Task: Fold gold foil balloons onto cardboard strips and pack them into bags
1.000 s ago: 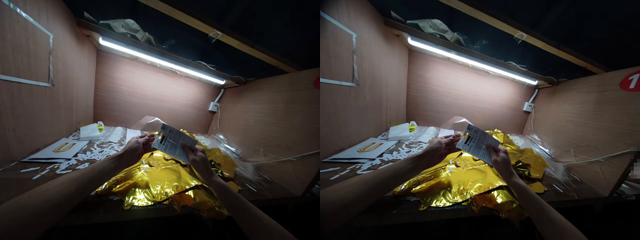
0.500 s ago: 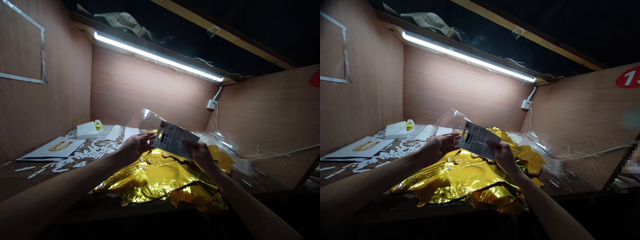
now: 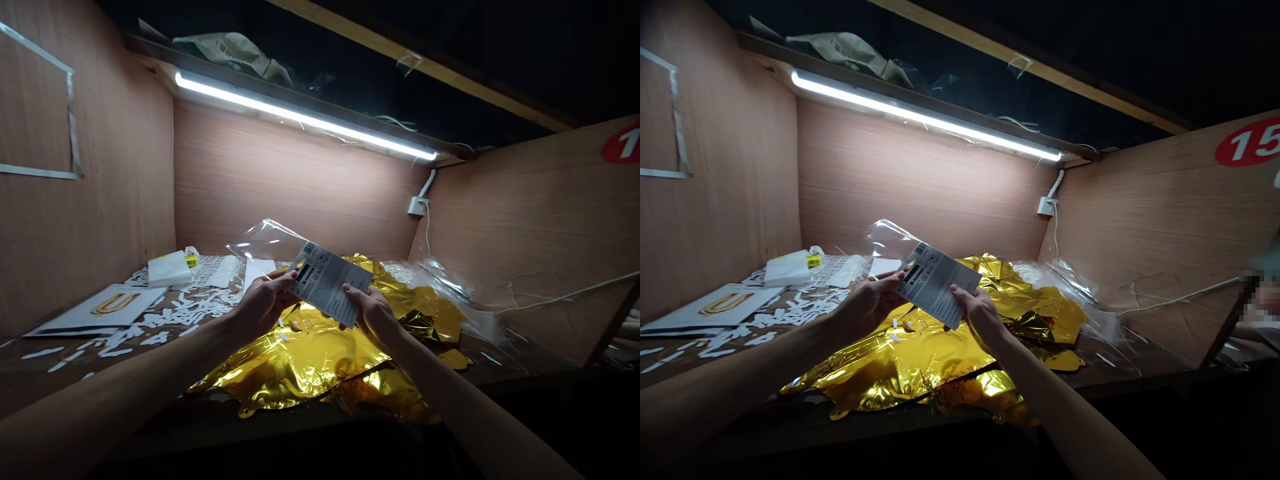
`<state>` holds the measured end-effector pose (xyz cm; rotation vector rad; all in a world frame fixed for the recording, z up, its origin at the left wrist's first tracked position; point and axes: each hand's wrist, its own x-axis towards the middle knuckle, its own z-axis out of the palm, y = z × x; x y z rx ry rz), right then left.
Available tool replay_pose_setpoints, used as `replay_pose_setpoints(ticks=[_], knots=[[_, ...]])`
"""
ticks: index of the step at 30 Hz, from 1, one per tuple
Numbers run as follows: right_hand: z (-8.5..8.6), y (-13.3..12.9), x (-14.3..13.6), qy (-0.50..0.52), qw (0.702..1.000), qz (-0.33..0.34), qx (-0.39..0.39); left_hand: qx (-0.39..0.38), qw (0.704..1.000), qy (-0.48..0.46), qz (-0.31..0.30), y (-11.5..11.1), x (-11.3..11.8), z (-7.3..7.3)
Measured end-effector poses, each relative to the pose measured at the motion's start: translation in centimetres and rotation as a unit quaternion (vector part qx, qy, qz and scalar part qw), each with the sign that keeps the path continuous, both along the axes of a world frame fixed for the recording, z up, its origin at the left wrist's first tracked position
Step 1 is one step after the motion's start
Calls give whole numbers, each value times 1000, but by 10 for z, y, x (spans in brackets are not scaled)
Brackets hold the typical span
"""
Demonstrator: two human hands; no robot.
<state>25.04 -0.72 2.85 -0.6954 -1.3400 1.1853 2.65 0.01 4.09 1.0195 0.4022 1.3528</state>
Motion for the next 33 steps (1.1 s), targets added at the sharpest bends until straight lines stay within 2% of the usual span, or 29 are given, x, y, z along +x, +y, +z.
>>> replay_pose_setpoints(ticks=[8,13,19,23,27,33], knots=[[-11,-3,-22,17,998,-51,35,-15,1000,0,-13,2,3,-4],[-13,-3,-26,-40,997,-18,58,-13,1000,-27,6,3,1,0],[-10,-15,-6,-115,991,22,72,5,998,-43,55,7,-6,13],[-11,-25,0,-135,985,-38,100,7,997,-60,48,11,-4,8],[-9,-25,-12,-155,975,-79,139,3,994,-103,43,14,1,1],[-3,-22,-17,-202,962,-93,158,29,995,-77,64,8,-9,13]])
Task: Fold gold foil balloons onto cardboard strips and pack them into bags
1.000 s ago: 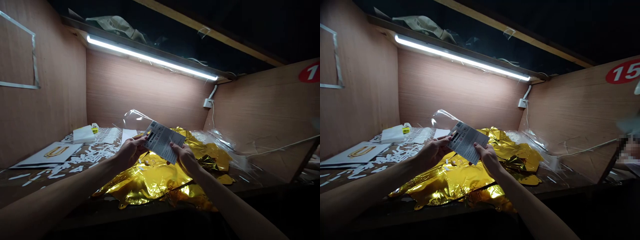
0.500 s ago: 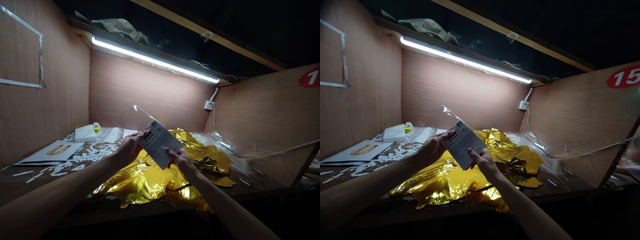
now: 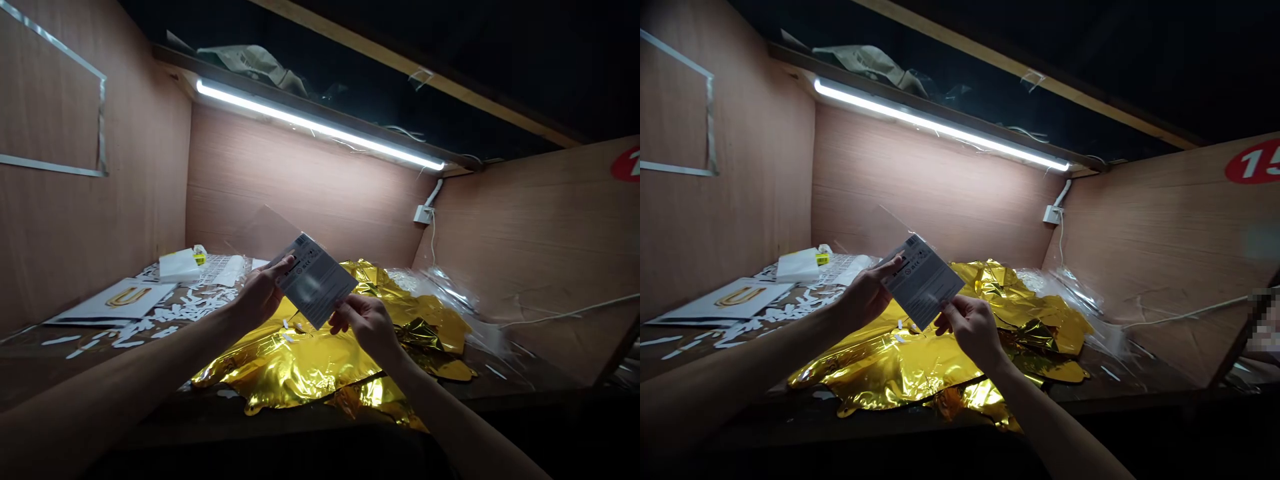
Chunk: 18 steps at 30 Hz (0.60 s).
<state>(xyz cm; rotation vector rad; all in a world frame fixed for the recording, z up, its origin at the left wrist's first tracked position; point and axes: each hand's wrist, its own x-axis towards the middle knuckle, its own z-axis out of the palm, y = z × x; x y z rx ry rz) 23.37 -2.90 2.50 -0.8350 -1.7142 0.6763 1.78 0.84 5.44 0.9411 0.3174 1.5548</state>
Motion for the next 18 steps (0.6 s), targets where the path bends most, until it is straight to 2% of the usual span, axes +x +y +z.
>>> replay_pose_setpoints(ticks=[3,5,10,13,18], knots=[[-3,-1,5,-12,1000,-6,-2,-1,1000,5,19,0,-1,1],[-4,-1,4,-13,1000,-13,1,3,1000,2,7,-1,4,-3],[1,1,-19,18,999,-25,20,35,998,34,-45,-11,20,-19],[1,3,-32,42,998,-31,20,26,995,79,-59,-13,17,-17],[-10,6,-32,56,998,-19,-11,-8,1000,18,12,-7,6,-7]])
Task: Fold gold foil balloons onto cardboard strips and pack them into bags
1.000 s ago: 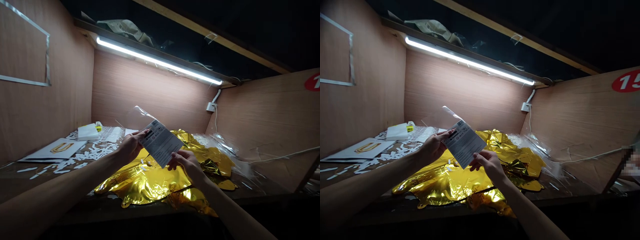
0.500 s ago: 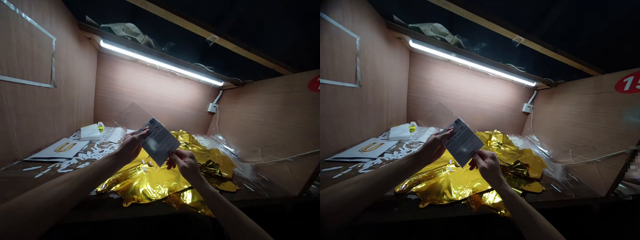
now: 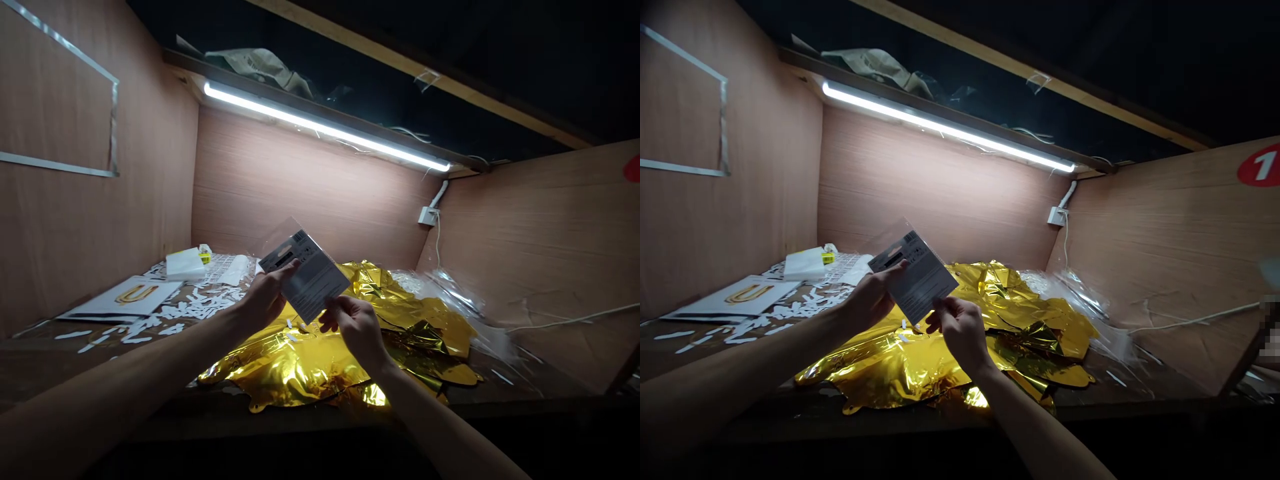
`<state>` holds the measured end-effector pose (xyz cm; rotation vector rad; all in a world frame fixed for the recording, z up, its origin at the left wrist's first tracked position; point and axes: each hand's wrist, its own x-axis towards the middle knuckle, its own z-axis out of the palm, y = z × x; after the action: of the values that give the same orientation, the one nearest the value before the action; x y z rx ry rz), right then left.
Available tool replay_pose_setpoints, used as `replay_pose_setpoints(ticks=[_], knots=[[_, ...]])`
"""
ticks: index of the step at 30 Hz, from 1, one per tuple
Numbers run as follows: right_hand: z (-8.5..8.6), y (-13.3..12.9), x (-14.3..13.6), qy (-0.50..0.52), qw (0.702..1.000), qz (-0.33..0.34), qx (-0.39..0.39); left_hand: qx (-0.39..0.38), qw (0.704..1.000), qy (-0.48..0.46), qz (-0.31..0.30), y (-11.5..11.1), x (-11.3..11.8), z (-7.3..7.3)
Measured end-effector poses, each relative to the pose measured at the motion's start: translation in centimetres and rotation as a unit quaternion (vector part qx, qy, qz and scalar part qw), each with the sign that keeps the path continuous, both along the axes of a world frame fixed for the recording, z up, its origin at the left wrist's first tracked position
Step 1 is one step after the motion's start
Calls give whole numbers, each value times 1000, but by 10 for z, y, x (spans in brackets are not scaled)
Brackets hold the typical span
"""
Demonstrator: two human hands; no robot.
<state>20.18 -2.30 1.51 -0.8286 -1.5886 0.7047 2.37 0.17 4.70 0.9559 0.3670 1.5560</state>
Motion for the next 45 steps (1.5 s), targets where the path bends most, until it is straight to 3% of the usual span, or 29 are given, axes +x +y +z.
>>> replay_pose_setpoints(ticks=[6,20,23,25,28,31,35,45], knots=[[1,5,-2,15,999,19,-21,23,998,31,-49,-5,10,-14],[3,8,-5,20,998,22,-55,25,999,27,-20,-11,16,-20],[3,6,1,33,996,27,-79,15,997,61,-32,-7,11,-13],[5,4,9,34,995,25,-86,-8,997,74,-31,0,1,-1],[7,1,25,11,995,10,-95,-49,997,17,52,14,-19,21],[7,0,39,-25,994,-2,-102,-66,987,143,40,26,-38,30],[4,1,51,-51,994,-5,-93,-51,962,269,-7,34,-49,24],[0,3,60,-88,992,6,-95,-84,938,337,26,42,-47,15]])
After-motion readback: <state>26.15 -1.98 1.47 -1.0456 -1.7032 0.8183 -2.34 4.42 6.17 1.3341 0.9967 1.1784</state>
